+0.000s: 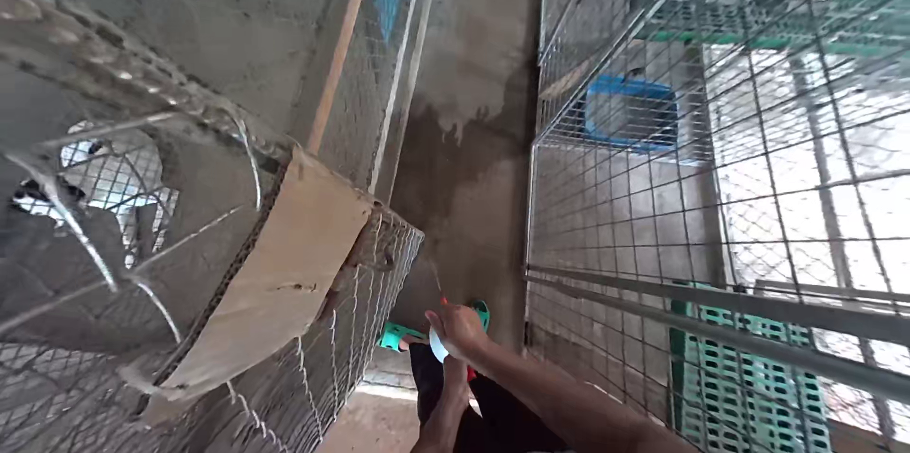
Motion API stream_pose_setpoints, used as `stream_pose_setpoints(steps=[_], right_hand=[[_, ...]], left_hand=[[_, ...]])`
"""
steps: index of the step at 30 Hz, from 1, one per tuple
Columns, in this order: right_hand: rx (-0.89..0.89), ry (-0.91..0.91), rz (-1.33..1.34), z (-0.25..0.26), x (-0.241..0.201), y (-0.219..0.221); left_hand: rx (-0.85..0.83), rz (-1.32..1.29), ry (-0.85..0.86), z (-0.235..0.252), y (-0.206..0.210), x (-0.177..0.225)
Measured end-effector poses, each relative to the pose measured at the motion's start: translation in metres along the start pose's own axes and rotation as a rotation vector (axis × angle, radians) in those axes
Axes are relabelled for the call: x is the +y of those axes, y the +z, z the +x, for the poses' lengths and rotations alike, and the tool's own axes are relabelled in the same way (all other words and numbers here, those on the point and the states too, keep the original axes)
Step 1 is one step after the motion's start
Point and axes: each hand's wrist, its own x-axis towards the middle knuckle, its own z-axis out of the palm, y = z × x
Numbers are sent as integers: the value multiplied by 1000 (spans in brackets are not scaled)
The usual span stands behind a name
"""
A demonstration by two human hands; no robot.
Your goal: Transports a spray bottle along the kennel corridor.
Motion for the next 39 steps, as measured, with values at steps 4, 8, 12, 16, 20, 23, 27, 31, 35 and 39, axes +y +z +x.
stream_pose_setpoints(steps=[4, 8, 12, 16, 20, 23, 27, 31, 35, 39], right_hand=[[-87, 141, -76, 34, 30, 24], [-53, 17, -53, -8, -14, -22], [15, 63, 22, 12, 22, 10], [-103, 154, -52, 37, 30, 8], [-19, -27, 21, -17, -21, -43], [9, 24, 69, 10, 6, -2], [-166, 125, -95, 46, 30, 33], [-140, -2, -61, 14, -16, -2], [-100, 47, 2, 41, 14, 32], [-228, 47, -113, 63, 29, 57]], left_hand=[[-30, -4, 62, 9, 5, -9], [-13, -1, 20, 5, 1, 2], [-32, 74, 15, 8, 2, -2], [-73, 17, 11, 23, 6, -8], [-8, 49, -57, 19, -2, -10], [3, 45, -58, 20, -3, -12], [-19, -49, -68, 21, -2, -24], [-26, -79, -111, 23, -13, -41], [8, -105, -160, 27, -7, -42], [20, -218, -134, 28, -5, -49]])
